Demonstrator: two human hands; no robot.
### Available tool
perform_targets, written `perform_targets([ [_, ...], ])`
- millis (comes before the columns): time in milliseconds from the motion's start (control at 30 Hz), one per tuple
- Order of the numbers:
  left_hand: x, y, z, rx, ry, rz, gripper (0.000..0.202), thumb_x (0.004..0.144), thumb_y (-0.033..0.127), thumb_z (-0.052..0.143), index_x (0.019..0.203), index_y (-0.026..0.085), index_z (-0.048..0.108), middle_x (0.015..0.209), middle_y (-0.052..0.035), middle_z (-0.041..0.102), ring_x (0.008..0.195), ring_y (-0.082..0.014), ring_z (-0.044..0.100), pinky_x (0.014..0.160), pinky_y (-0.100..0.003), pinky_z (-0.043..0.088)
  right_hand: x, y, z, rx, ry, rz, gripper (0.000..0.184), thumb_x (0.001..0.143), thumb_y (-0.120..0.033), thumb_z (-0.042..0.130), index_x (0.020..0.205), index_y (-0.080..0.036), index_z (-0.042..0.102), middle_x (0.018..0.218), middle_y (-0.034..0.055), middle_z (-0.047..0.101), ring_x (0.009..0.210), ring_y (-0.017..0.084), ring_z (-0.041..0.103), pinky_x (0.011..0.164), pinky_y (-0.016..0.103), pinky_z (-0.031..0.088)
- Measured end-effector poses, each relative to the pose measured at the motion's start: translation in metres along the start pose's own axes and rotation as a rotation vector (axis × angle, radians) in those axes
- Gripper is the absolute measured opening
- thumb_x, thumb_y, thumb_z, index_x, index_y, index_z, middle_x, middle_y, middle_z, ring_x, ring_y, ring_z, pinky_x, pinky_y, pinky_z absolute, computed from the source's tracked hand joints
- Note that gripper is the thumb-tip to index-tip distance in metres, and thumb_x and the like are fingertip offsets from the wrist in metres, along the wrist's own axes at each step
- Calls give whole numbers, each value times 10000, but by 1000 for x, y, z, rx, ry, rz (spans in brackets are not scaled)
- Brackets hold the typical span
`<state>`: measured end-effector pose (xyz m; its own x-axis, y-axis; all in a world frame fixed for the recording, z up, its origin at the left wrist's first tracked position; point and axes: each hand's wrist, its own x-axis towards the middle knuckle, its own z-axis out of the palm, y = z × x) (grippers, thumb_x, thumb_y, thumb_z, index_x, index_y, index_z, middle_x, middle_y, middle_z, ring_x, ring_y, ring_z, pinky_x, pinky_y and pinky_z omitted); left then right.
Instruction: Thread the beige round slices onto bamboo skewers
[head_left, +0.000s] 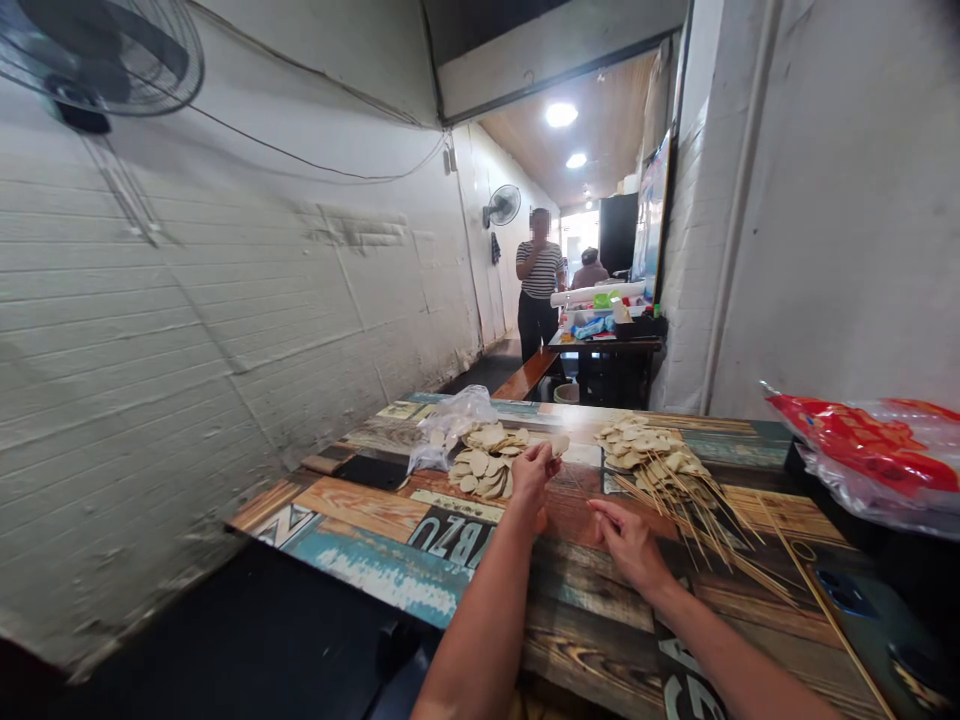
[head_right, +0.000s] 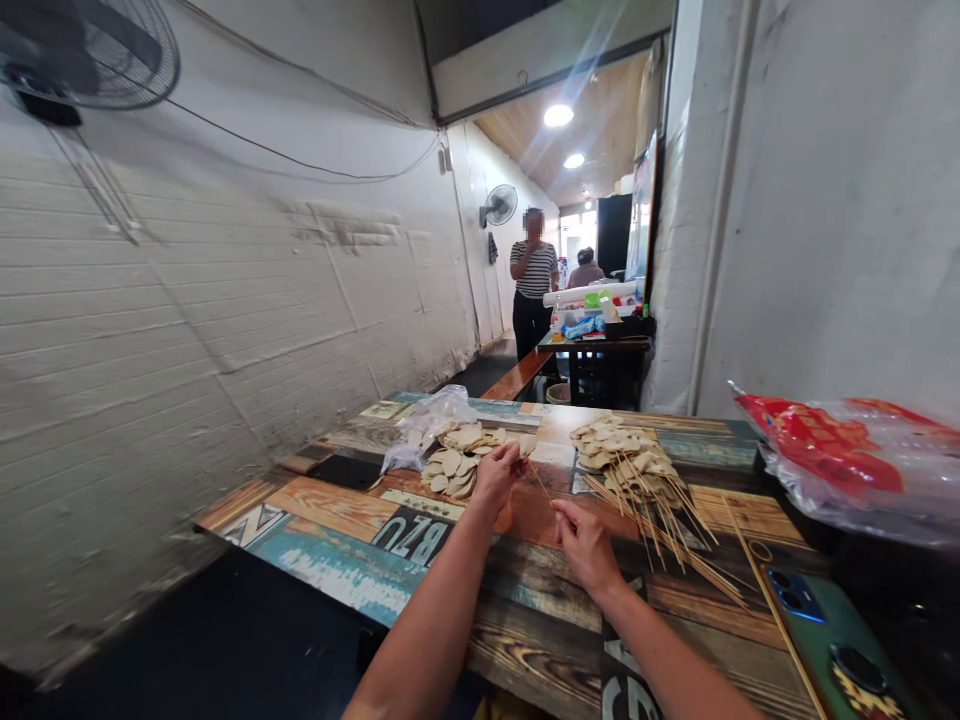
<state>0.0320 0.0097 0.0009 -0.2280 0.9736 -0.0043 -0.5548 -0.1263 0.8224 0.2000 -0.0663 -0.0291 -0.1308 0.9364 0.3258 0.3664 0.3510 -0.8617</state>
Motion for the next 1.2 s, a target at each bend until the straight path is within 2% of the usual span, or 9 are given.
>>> perform_targets([
  [300, -2, -3, 3, 74, 78, 107, 319, 578, 351, 843, 760, 118, 722, 708, -31, 682, 562, -94, 582, 591, -232, 490, 0, -3, 0, 24, 5, 6, 433, 801, -397, 447, 975, -133, 743, 545, 22, 634, 520, 182, 594, 560, 292, 465],
  [467, -4, -7, 7, 98, 78, 109, 245, 625, 308, 823, 735, 115, 719, 663, -20, 665, 545, -90, 571, 571, -213, 477, -1, -5, 0, 41, 23, 23, 422, 795, -404, 458, 965, -140, 739, 555, 25, 637, 534, 183, 606, 573, 296, 476],
  [700, -5, -10, 11, -39, 57, -12, 219, 683, 294, 806, 743, 123, 681, 687, -24, 671, 561, -87, 578, 581, -200, 477, 3, -6, 2, 93, 27, 17, 407, 777, -412, 482, 952, -138, 727, 562, 28, 648, 564, 191, 622, 619, 309, 504],
  [867, -9, 2, 11, -257, 66, -288, 192, 812, 303, 711, 801, 120, 653, 747, -69, 691, 631, -111, 636, 593, -201, 500, 5, -4, 6, 121, 23, 17, 410, 780, -432, 491, 930, -133, 728, 553, 28, 647, 571, 197, 626, 632, 319, 512],
  [967, -10, 5, 12, -306, 59, -361, 174, 820, 275, 708, 782, 123, 635, 753, -77, 691, 645, -118, 646, 589, -199, 503, 5, -2, 7, 129, 5, 38, 409, 774, -437, 508, 928, -131, 731, 558, 30, 653, 566, 196, 631, 615, 313, 516],
  [1100, -12, 3, 16, -265, 111, -268, 178, 744, 188, 773, 738, 131, 605, 707, -46, 671, 645, -127, 657, 574, -196, 488, 5, 0, 6, 117, -31, 48, 408, 774, -448, 505, 921, -134, 721, 556, 31, 661, 558, 192, 632, 617, 312, 517],
  [1200, -16, -2, 21, -211, 121, -165, 183, 729, 193, 784, 776, 127, 620, 708, -42, 675, 618, -128, 657, 541, -194, 461, 5, 0, 6, 120, -26, 48, 412, 765, -468, 501, 898, -133, 699, 554, 33, 661, 564, 195, 631, 610, 313, 508],
])
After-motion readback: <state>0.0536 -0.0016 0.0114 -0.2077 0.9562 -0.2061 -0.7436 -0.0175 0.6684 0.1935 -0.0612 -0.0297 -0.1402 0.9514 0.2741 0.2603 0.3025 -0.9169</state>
